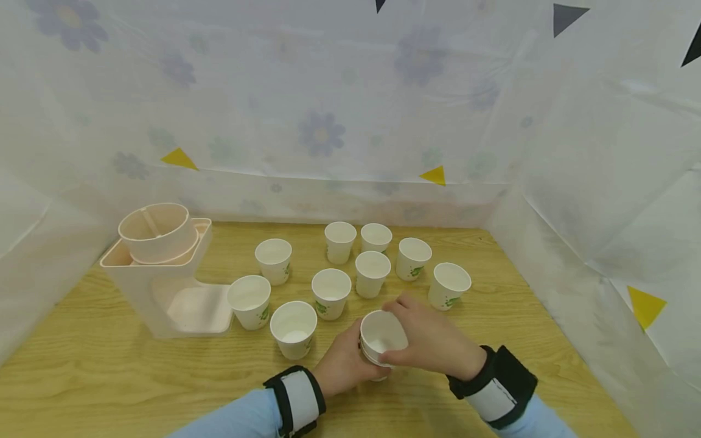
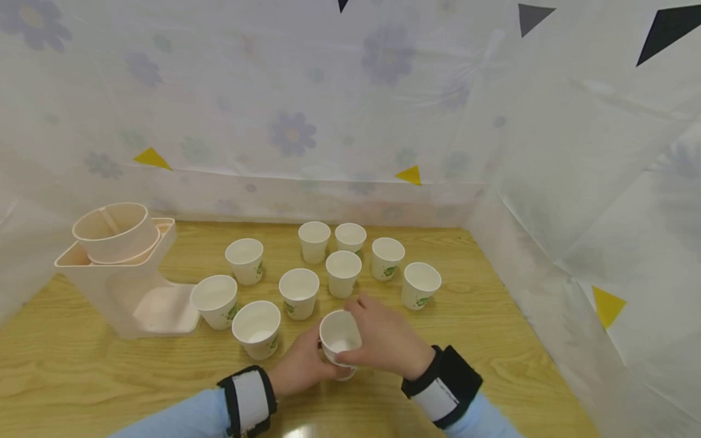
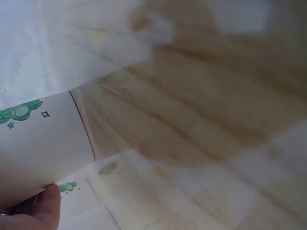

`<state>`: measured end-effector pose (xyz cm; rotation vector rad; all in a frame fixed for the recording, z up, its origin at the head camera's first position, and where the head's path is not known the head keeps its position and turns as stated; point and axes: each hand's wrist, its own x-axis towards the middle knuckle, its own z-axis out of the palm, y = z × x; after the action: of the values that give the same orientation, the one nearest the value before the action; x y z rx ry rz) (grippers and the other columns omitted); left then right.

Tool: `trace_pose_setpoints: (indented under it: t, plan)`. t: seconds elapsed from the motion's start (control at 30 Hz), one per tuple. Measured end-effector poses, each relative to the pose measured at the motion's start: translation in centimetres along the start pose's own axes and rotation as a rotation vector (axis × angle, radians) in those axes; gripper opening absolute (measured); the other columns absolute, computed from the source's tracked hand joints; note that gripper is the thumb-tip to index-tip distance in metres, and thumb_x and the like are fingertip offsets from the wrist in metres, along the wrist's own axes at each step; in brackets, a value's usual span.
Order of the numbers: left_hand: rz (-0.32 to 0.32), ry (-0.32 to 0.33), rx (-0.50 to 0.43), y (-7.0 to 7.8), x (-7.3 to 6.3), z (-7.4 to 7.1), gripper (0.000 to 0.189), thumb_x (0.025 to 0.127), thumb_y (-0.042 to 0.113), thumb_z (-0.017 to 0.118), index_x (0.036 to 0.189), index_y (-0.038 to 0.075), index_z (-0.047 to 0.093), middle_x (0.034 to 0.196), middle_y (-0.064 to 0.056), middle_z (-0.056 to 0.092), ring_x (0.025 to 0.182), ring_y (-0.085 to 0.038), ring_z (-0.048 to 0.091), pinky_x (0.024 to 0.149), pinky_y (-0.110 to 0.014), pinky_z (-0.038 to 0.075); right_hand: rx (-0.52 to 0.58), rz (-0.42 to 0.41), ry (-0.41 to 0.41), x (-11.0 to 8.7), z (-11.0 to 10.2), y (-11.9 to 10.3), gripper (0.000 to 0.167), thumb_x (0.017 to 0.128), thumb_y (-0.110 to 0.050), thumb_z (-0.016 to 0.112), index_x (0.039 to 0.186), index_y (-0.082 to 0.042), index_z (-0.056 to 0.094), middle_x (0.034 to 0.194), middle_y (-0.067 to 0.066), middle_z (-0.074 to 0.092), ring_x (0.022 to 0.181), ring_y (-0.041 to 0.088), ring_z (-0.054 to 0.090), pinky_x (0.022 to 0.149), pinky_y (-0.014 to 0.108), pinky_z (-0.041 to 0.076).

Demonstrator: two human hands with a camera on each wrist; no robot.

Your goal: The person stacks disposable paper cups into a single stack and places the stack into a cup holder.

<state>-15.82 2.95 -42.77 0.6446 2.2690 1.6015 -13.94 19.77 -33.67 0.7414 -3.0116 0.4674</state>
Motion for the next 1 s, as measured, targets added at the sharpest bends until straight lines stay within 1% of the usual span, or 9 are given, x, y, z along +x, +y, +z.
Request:
trace_pose_setpoints:
  t: [0.13, 0.27, 0.5, 0.63, 0.8, 0.9, 0.97, 1.0]
  plan:
    - [-0.01, -0.005, -0.014, 0.0, 0.0, -0.1, 0.072, 0.069, 0.02, 0.08, 0.13, 0.009, 0.043, 0.123, -0.005, 0.056, 0.111, -0.02, 0.054, 0.093, -0.034, 0.044, 0.013, -0.011, -0.011, 0.1, 0.5, 0.1, 0.06, 0.065, -0.044, 0.079, 0.108, -0.009, 0.059, 0.097, 0.001, 0.055, 0.079, 0.009, 0.053, 0.067, 0.026, 0.047]
    - [-0.017, -0.01, -0.009, 0.0, 0.0, -0.1, 0.071, 0.07, 0.022, 0.079, 0.129, 0.008, 0.043, 0.122, -0.006, 0.056, 0.111, -0.019, 0.054, 0.093, -0.034, 0.044, 0.015, -0.01, -0.035, 0.3, 0.6, 0.2, 0.061, 0.065, -0.044, 0.079, 0.109, -0.007, 0.058, 0.097, 0.002, 0.056, 0.08, 0.01, 0.053, 0.068, 0.027, 0.048]
    - [-0.019, -0.022, 0.009, 0.1, 0.0, -0.2, 0.068, 0.071, 0.027, 0.078, 0.127, 0.009, 0.045, 0.12, -0.005, 0.057, 0.11, -0.018, 0.055, 0.092, -0.033, 0.045, 0.02, 0.027, -0.077, 0.4, 0.8, 0.2, 0.063, 0.063, -0.044, 0.079, 0.109, -0.006, 0.058, 0.096, 0.002, 0.055, 0.08, 0.01, 0.052, 0.067, 0.029, 0.048]
    - [-0.03, -0.03, 0.017, 0.1, 0.0, -0.3, 0.068, 0.07, 0.028, 0.079, 0.126, 0.008, 0.045, 0.12, -0.006, 0.057, 0.11, -0.019, 0.055, 0.092, -0.035, 0.045, 0.019, 0.046, -0.113, 0.5, 1.0, 0.3, 0.067, 0.062, -0.046, 0.08, 0.111, -0.005, 0.058, 0.097, 0.002, 0.054, 0.082, 0.011, 0.052, 0.068, 0.03, 0.048]
    - [-0.031, -0.031, 0.015, 0.1, 0.1, -0.3, 0.071, 0.07, 0.027, 0.08, 0.128, 0.006, 0.044, 0.122, -0.009, 0.056, 0.111, -0.021, 0.055, 0.091, -0.036, 0.046, 0.04, 0.051, -0.156, 0.8, 1.4, 0.8, 0.076, 0.062, -0.051, 0.079, 0.117, -0.005, 0.055, 0.104, 0.005, 0.055, 0.086, 0.014, 0.054, 0.07, 0.033, 0.05]
    - [-0.02, -0.021, 0.018, 0.1, 0.1, -0.2, 0.071, 0.069, 0.026, 0.08, 0.128, 0.007, 0.044, 0.122, -0.008, 0.057, 0.112, -0.021, 0.055, 0.092, -0.035, 0.045, 0.076, 0.081, -0.142, 0.8, 1.3, 1.6, 0.081, 0.065, -0.055, 0.076, 0.123, -0.004, 0.052, 0.116, 0.009, 0.056, 0.097, 0.02, 0.057, 0.077, 0.038, 0.05]
    - [-0.011, -0.015, 0.019, 0.0, 0.1, -0.2, 0.073, 0.069, 0.026, 0.081, 0.128, 0.007, 0.044, 0.122, -0.007, 0.057, 0.112, -0.02, 0.055, 0.092, -0.034, 0.045, 0.112, 0.121, -0.099, 0.9, 0.9, 2.5, 0.081, 0.069, -0.055, 0.072, 0.127, -0.002, 0.05, 0.122, 0.013, 0.056, 0.104, 0.026, 0.057, 0.083, 0.042, 0.05]
    - [-0.008, -0.012, 0.021, 0.0, 0.1, -0.1, 0.073, 0.068, 0.027, 0.081, 0.128, 0.008, 0.044, 0.122, -0.006, 0.057, 0.111, -0.02, 0.055, 0.092, -0.034, 0.045, 0.122, 0.141, -0.064, 1.0, 0.6, 3.0, 0.079, 0.072, -0.053, 0.071, 0.128, -0.001, 0.049, 0.123, 0.015, 0.056, 0.107, 0.029, 0.057, 0.085, 0.044, 0.049]
